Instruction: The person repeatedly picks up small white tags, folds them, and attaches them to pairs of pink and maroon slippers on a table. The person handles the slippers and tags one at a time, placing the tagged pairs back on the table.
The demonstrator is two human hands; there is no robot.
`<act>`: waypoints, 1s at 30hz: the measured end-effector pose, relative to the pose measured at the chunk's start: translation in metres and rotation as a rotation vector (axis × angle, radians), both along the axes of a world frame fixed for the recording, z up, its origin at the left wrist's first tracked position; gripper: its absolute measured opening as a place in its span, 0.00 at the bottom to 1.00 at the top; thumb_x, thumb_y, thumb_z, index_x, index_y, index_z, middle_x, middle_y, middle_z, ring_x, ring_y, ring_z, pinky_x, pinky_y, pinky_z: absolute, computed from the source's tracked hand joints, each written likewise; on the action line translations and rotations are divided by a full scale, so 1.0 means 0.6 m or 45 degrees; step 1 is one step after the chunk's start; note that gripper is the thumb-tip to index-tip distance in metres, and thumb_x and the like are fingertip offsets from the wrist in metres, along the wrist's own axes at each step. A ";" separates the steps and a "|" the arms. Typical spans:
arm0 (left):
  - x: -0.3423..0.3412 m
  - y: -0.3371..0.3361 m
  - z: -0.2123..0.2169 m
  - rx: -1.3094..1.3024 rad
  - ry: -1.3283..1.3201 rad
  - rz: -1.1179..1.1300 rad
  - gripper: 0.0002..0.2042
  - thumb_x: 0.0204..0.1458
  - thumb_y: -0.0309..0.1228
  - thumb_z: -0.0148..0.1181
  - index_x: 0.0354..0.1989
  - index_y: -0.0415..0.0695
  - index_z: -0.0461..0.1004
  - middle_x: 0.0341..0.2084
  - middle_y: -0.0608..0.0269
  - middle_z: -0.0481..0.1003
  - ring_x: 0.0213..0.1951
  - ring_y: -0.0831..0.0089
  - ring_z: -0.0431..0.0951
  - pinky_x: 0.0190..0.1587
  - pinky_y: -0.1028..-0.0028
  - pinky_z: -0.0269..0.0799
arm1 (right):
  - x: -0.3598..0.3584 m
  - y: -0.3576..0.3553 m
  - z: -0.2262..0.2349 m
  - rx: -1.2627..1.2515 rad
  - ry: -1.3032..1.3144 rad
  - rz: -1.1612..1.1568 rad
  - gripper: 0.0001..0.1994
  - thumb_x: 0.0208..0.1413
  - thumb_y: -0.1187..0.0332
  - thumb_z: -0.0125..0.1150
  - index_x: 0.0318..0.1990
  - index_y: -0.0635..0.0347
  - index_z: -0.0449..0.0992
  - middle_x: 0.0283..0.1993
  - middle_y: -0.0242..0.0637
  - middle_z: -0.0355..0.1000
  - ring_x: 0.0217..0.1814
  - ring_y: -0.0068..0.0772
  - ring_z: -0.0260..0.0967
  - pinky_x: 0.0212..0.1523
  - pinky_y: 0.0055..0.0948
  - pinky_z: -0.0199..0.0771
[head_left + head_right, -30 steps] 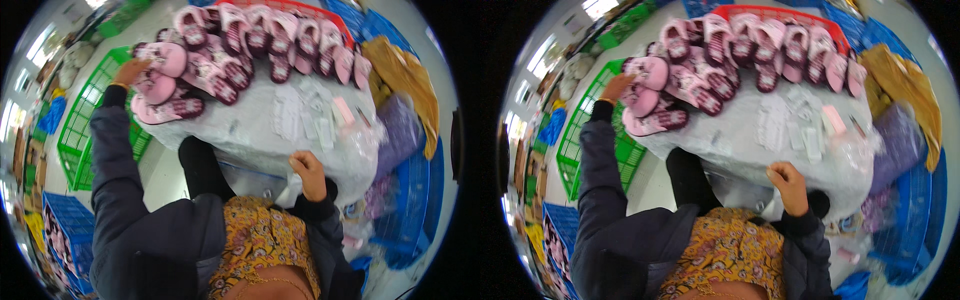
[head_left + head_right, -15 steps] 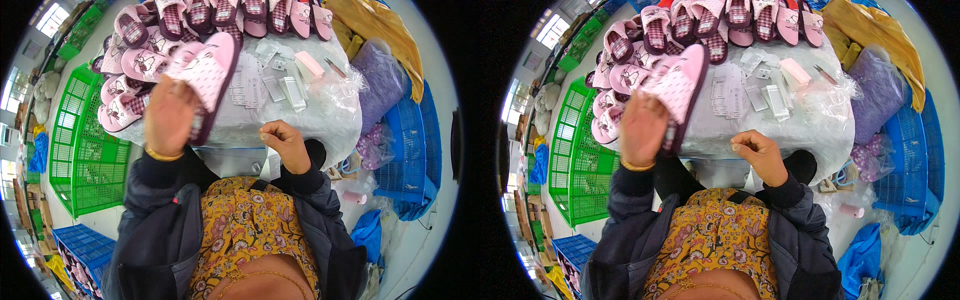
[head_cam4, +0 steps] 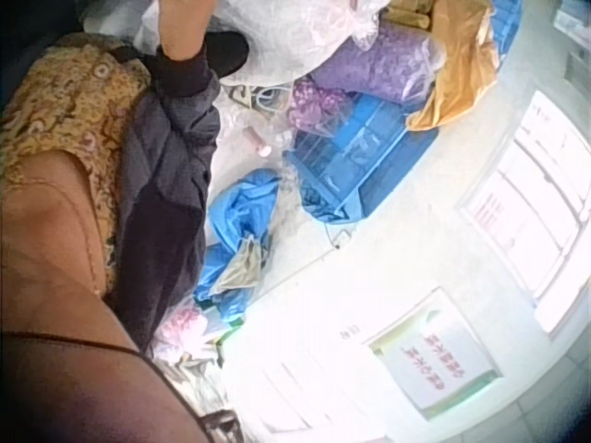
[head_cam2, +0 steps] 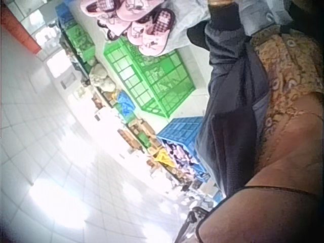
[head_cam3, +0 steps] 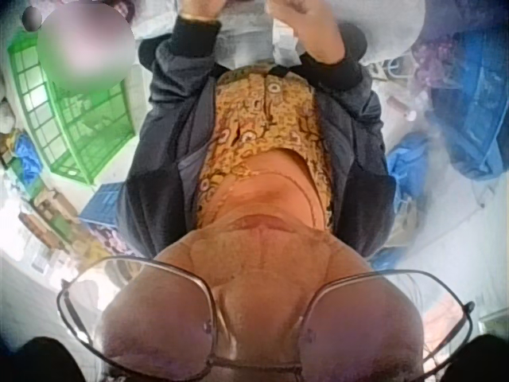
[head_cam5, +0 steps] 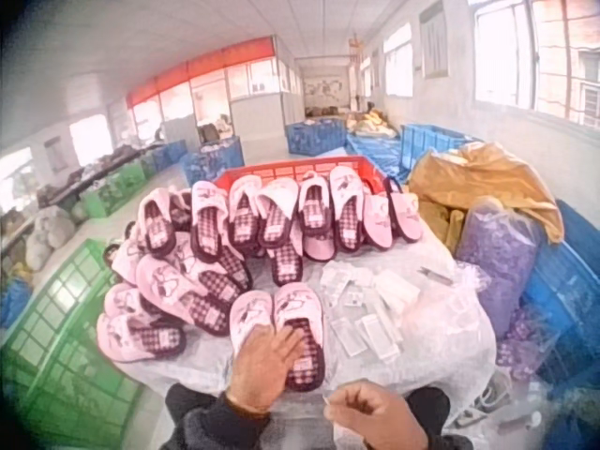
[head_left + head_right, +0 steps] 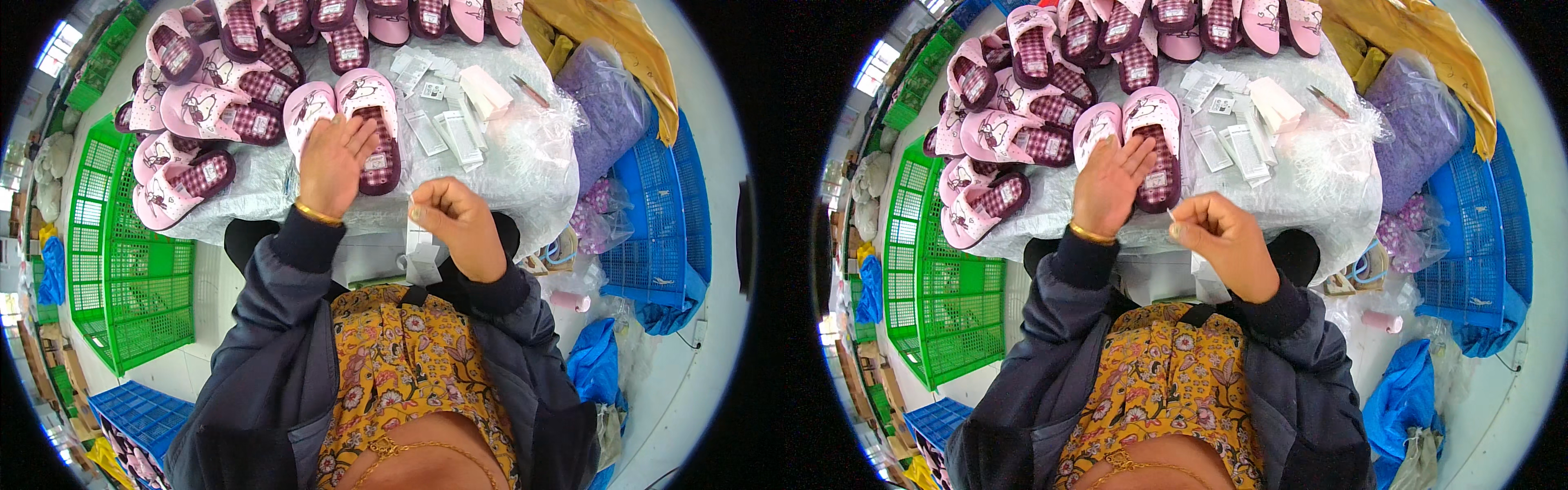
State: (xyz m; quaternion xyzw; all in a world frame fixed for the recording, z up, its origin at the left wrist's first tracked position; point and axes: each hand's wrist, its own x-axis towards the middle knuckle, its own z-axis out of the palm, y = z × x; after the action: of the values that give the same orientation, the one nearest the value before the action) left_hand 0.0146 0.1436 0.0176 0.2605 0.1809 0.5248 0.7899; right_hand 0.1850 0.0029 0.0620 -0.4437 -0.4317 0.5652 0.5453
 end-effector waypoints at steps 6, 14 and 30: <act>-0.103 -0.005 0.079 0.197 0.830 -0.075 0.16 0.62 0.28 0.50 0.58 0.37 0.65 0.52 0.47 0.73 0.52 0.58 0.76 0.50 0.68 0.74 | -0.025 0.085 -0.011 0.078 0.083 -0.093 0.07 0.59 0.71 0.60 0.41 0.64 0.73 0.35 0.25 0.70 0.35 0.13 0.63 0.37 0.16 0.63; -0.077 0.092 0.090 2.092 1.699 0.369 0.13 0.49 0.24 0.61 0.44 0.46 0.80 0.58 0.55 0.68 0.59 0.56 0.66 0.60 0.61 0.60 | -0.061 0.177 -0.054 -0.019 0.030 -0.213 0.10 0.54 0.76 0.61 0.43 0.66 0.72 0.32 0.29 0.71 0.30 0.16 0.64 0.32 0.18 0.66; -0.053 0.172 0.012 2.078 1.909 0.025 0.05 0.44 0.31 0.60 0.29 0.46 0.80 0.48 0.57 0.74 0.47 0.58 0.75 0.48 0.61 0.69 | -0.075 0.215 -0.072 -0.041 -0.884 -0.273 0.15 0.44 0.75 0.64 0.41 0.64 0.70 0.26 0.40 0.76 0.30 0.40 0.77 0.34 0.35 0.74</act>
State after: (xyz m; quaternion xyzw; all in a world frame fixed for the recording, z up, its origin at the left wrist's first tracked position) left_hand -0.0170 0.2467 0.0248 0.9531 0.2151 0.2021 0.0672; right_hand 0.1397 0.1321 0.0186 -0.6603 -0.5333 0.3273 0.4153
